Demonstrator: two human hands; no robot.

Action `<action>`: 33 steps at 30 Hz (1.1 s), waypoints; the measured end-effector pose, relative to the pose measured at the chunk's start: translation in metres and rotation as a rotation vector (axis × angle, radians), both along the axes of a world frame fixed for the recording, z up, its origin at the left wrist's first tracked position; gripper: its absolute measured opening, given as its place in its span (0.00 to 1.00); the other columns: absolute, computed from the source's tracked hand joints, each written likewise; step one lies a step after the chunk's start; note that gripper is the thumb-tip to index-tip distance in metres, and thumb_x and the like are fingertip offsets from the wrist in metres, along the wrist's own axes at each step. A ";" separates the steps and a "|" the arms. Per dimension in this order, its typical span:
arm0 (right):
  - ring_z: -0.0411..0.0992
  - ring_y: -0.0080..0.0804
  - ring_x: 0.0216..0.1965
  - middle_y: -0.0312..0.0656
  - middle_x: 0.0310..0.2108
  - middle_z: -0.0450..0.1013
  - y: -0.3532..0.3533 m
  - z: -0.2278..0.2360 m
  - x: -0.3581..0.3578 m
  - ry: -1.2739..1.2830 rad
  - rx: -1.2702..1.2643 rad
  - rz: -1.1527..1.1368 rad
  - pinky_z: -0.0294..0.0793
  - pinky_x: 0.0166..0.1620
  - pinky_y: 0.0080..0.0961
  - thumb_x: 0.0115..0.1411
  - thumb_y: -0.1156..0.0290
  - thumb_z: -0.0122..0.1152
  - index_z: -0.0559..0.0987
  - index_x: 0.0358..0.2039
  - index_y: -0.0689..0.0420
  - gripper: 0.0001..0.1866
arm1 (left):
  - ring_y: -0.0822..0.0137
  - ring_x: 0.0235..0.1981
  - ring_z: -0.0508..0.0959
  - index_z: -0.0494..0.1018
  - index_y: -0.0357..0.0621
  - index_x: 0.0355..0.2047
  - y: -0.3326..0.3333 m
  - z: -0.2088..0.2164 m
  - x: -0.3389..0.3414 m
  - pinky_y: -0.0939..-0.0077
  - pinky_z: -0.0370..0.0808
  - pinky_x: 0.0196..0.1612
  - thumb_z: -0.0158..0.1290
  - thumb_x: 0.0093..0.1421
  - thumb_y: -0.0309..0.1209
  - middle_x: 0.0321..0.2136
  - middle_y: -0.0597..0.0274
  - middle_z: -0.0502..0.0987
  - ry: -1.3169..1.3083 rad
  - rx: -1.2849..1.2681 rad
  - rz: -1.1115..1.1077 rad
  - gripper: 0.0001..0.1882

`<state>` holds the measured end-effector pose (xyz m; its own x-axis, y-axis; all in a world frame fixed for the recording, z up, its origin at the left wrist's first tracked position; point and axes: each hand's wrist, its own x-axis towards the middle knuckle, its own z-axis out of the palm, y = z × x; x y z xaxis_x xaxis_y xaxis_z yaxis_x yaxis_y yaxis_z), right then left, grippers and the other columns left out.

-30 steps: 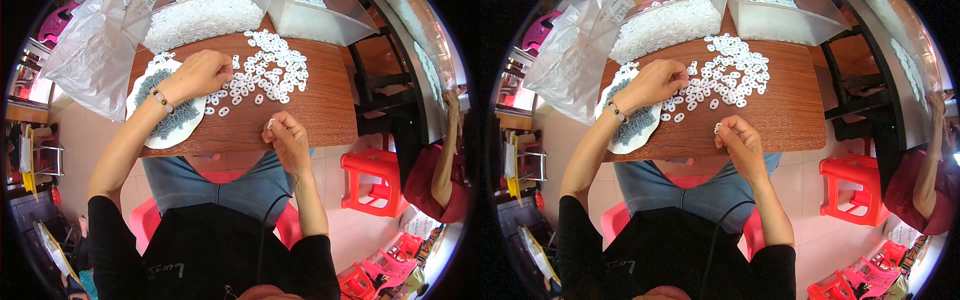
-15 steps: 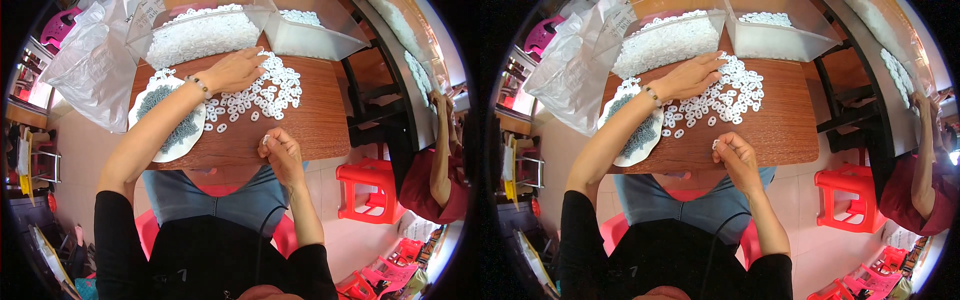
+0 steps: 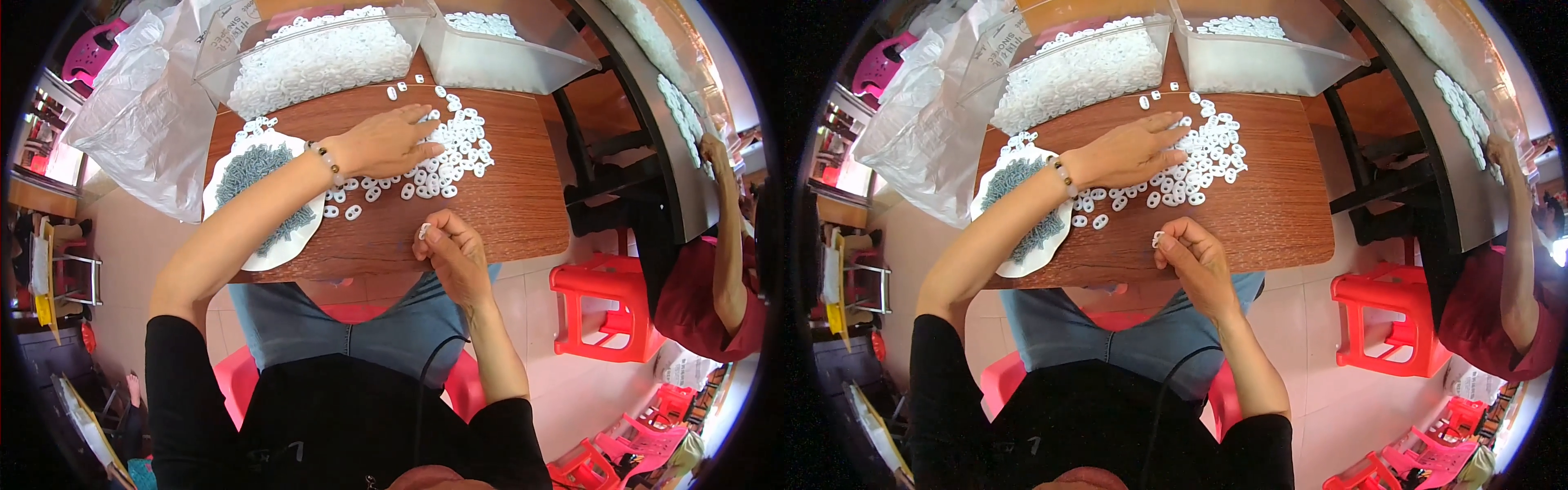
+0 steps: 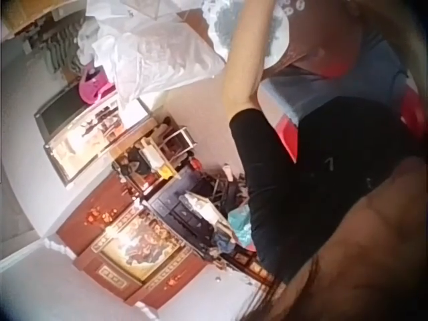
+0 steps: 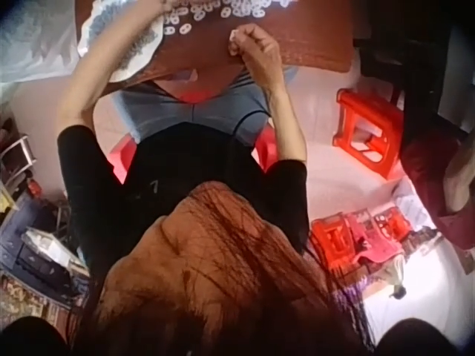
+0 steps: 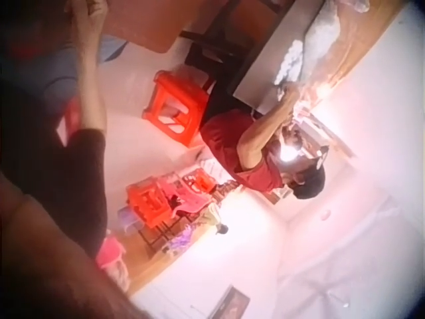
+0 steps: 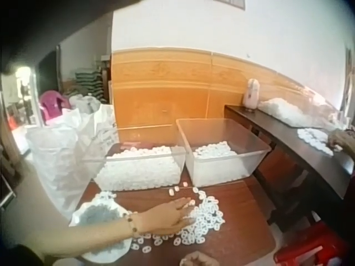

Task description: Manual assembly of small grey components into white plastic buckle housings on a wooden table.

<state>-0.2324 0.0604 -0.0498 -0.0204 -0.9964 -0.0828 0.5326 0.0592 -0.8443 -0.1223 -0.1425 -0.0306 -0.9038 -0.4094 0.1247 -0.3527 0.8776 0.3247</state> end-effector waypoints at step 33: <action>0.64 0.23 0.30 0.36 0.26 0.68 -0.002 -0.001 -0.003 -0.017 0.015 0.038 0.64 0.35 0.21 0.63 0.71 0.54 0.71 0.35 0.60 0.06 | 0.48 0.33 0.79 0.79 0.39 0.38 -0.025 0.021 0.023 0.58 0.75 0.39 0.44 0.55 0.27 0.30 0.44 0.79 0.038 -0.019 0.194 0.15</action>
<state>-0.2350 0.0587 -0.0506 0.0187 -0.9950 -0.0980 0.5439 0.0924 -0.8340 -0.0995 -0.1679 -0.0094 -0.8024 -0.5731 0.1664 -0.5041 0.8002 0.3248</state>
